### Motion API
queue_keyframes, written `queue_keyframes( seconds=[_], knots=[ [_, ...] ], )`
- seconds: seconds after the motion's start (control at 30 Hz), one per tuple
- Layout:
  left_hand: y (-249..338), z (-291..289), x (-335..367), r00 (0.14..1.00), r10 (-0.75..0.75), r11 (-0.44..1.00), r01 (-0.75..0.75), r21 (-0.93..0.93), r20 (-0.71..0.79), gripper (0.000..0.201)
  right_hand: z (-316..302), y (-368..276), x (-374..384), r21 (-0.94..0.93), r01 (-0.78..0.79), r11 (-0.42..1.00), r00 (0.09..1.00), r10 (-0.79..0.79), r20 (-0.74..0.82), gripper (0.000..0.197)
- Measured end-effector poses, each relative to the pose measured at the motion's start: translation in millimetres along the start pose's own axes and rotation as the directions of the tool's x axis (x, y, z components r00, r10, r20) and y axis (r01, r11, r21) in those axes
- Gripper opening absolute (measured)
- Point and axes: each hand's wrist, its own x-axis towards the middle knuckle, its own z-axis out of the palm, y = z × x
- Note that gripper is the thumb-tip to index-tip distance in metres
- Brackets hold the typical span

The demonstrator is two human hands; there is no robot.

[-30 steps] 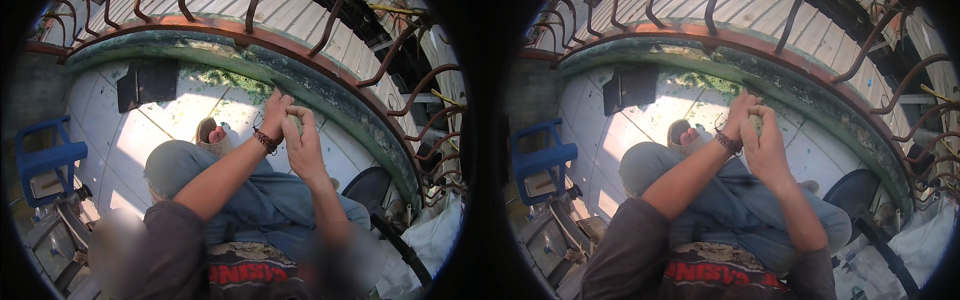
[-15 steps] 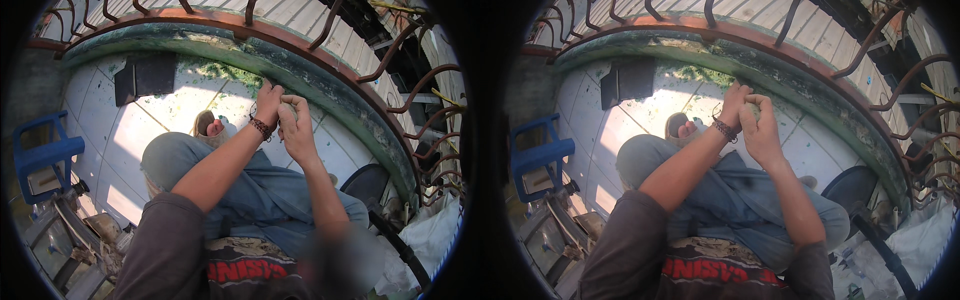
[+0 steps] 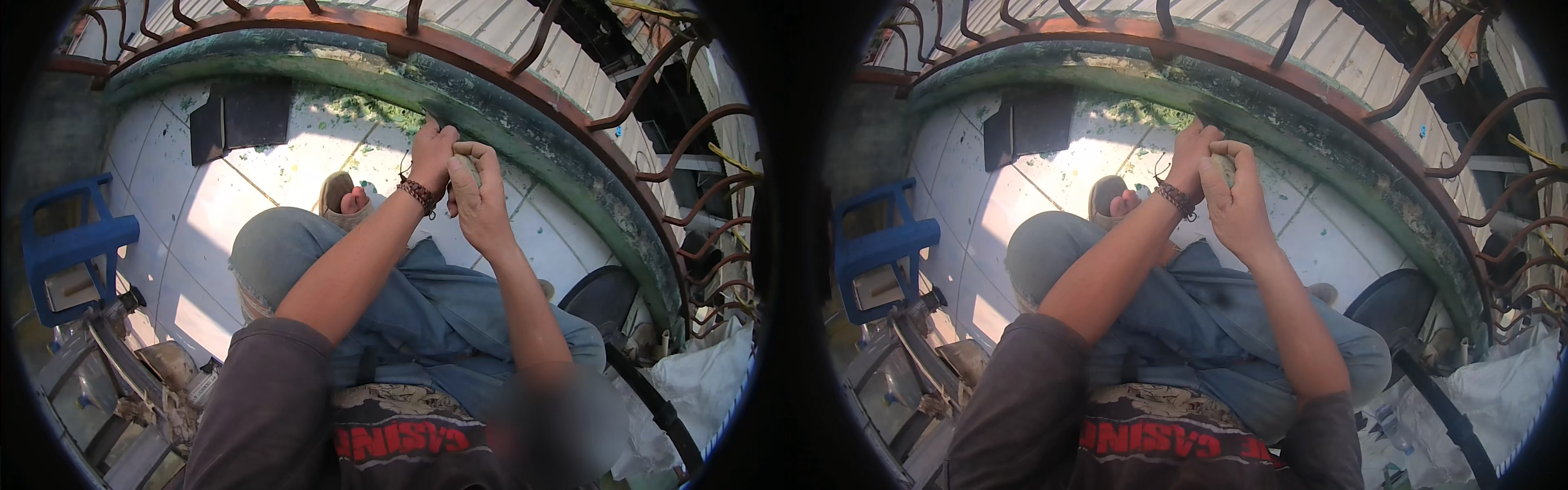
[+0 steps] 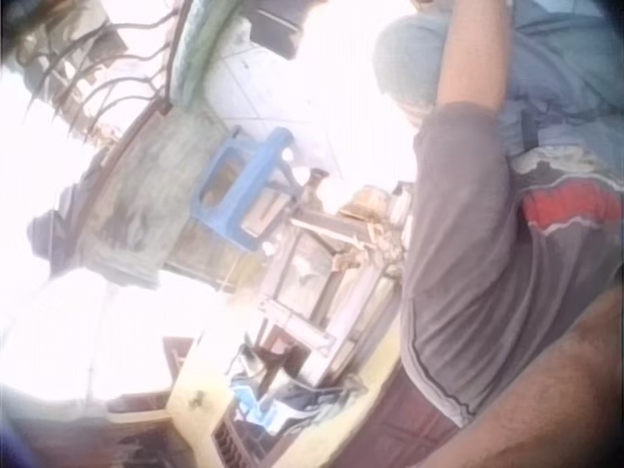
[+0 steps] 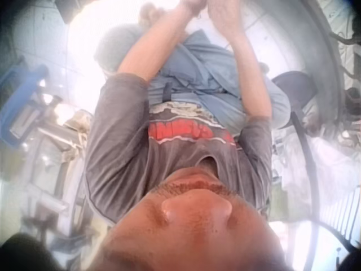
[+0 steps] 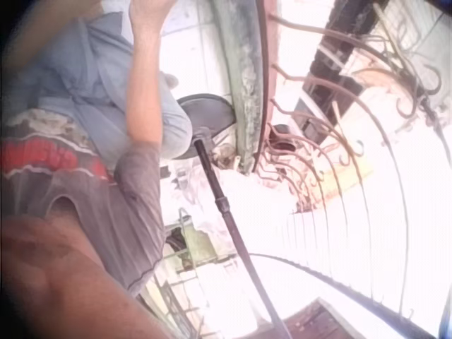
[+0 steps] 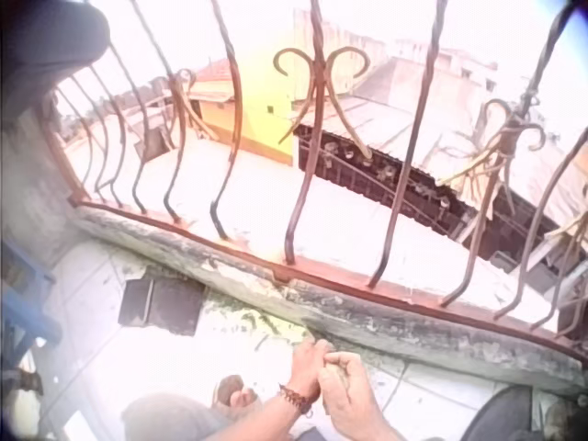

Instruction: The person sits cross-legged on a tiled floor and uses a metal scraper to remove green paint from a curved metal railing. The person holds the railing with one hand and scrapes with the other, producing paint chips that fall to the floor.

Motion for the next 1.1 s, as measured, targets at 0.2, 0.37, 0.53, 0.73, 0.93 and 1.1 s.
queue_keyframes(
  seconds=[0.2, 0.37, 0.53, 0.73, 0.93, 1.1],
  knots=[
    [3.5, 0.0, -4.8, 1.000, 0.003, 0.996, -0.002, -0.088, 0.009, 0.010, 3.7, -23.3, -4.8, 0.061, 0.007, 0.998, 0.999, -0.010, 0.044, 0.037],
    [-1.7, -12.1, 15.5, 0.999, -0.028, 0.999, 0.029, 0.037, -0.031, 0.007, 8.2, 10.8, 13.3, -0.027, -0.009, 1.000, 1.000, 0.009, 0.016, 0.038],
    [-2.8, -18.4, 11.6, 0.997, 0.071, 0.997, -0.071, 0.010, -0.012, 0.007, 12.4, -20.0, 10.7, -0.087, 0.002, 0.996, 0.998, 0.003, 0.055, 0.040],
    [6.5, -4.0, 3.7, 0.993, 0.034, 0.999, -0.035, -0.007, -0.112, 0.012, 15.0, -10.3, 11.3, -0.012, -0.055, 0.998, 0.998, 0.055, 0.027, 0.037],
    [2.6, -2.5, 2.8, 0.999, 0.023, 0.993, -0.025, -0.115, -0.022, 0.014, 13.3, -26.6, 3.2, -0.089, 0.076, 0.993, 0.997, -0.079, -0.027, 0.035],
    [10.3, 5.5, -2.5, 0.995, 0.033, 0.999, -0.035, -0.014, -0.091, 0.015, 8.8, -39.1, 3.1, -0.087, -0.003, 0.996, 1.000, 0.002, -0.018, 0.035]
  ],
)
